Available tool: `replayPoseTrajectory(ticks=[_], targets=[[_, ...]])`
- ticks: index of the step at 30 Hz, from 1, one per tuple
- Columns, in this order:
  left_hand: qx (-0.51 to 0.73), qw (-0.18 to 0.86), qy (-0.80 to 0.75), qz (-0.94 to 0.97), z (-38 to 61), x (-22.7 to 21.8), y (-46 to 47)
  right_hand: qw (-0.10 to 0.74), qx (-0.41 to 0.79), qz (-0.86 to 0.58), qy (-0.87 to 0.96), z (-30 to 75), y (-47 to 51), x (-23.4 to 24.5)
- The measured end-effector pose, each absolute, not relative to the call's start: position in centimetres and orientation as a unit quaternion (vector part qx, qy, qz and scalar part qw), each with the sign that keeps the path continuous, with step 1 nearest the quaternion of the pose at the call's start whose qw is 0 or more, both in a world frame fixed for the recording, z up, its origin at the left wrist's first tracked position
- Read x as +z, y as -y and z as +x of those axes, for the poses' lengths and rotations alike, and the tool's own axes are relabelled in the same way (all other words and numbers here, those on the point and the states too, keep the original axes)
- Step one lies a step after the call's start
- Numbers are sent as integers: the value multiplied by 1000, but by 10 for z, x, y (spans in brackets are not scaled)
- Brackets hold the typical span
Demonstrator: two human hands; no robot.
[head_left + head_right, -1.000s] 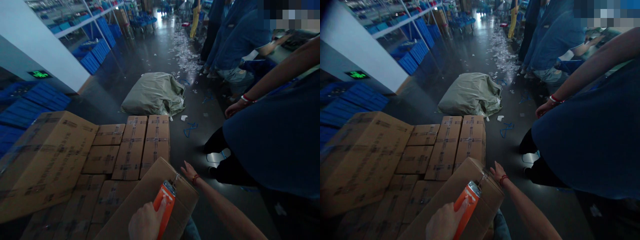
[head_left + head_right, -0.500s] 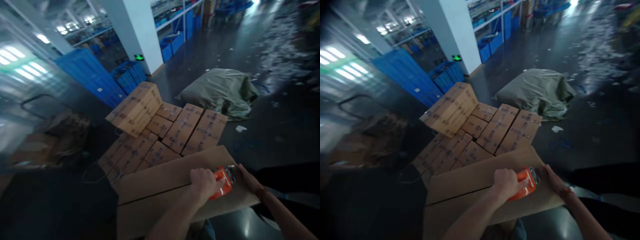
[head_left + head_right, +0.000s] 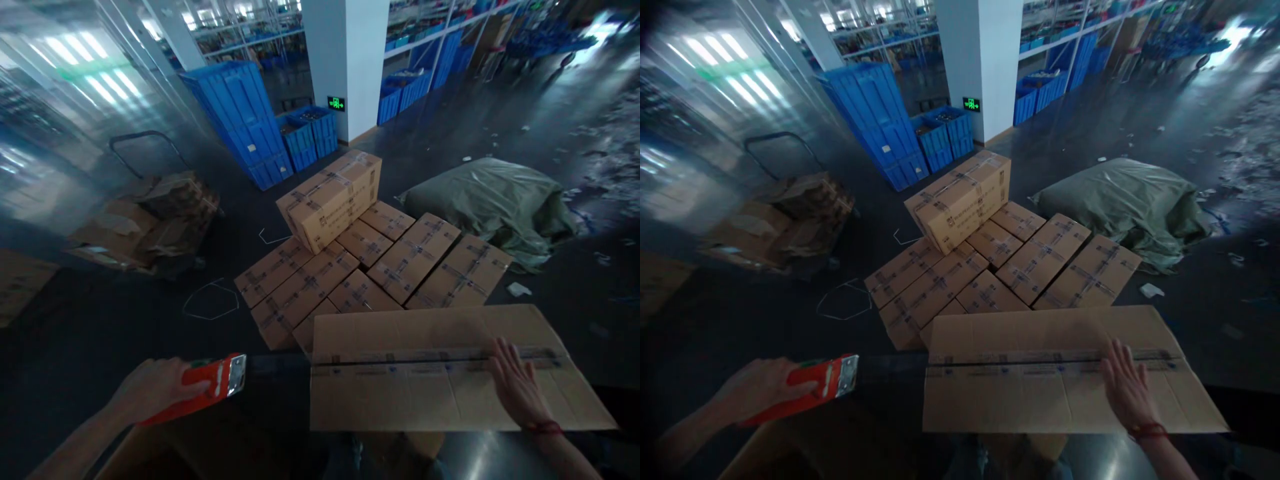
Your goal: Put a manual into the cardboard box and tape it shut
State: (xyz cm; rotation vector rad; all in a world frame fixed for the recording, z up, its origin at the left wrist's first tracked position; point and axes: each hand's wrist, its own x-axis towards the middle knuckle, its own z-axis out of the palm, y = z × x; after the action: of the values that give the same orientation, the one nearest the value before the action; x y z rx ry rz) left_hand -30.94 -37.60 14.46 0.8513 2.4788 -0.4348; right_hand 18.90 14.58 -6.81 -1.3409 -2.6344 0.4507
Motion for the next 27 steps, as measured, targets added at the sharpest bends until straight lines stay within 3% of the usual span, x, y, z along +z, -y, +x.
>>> replayPoseTrajectory(ticks=[7,13,24,27], targets=[[-148,301,-881,333,-313,95,357,84,74,-333,936,74,-49,-48],[-163,292,-876,348,-308,66,335,70,69,-330,939,12,-1,-55],[-113,317,-903,266,-193,-35,181,63,80,-361,927,-1,-1,-64],[-103,319,-907,254,-183,-49,174,63,118,-297,946,-11,18,-57]])
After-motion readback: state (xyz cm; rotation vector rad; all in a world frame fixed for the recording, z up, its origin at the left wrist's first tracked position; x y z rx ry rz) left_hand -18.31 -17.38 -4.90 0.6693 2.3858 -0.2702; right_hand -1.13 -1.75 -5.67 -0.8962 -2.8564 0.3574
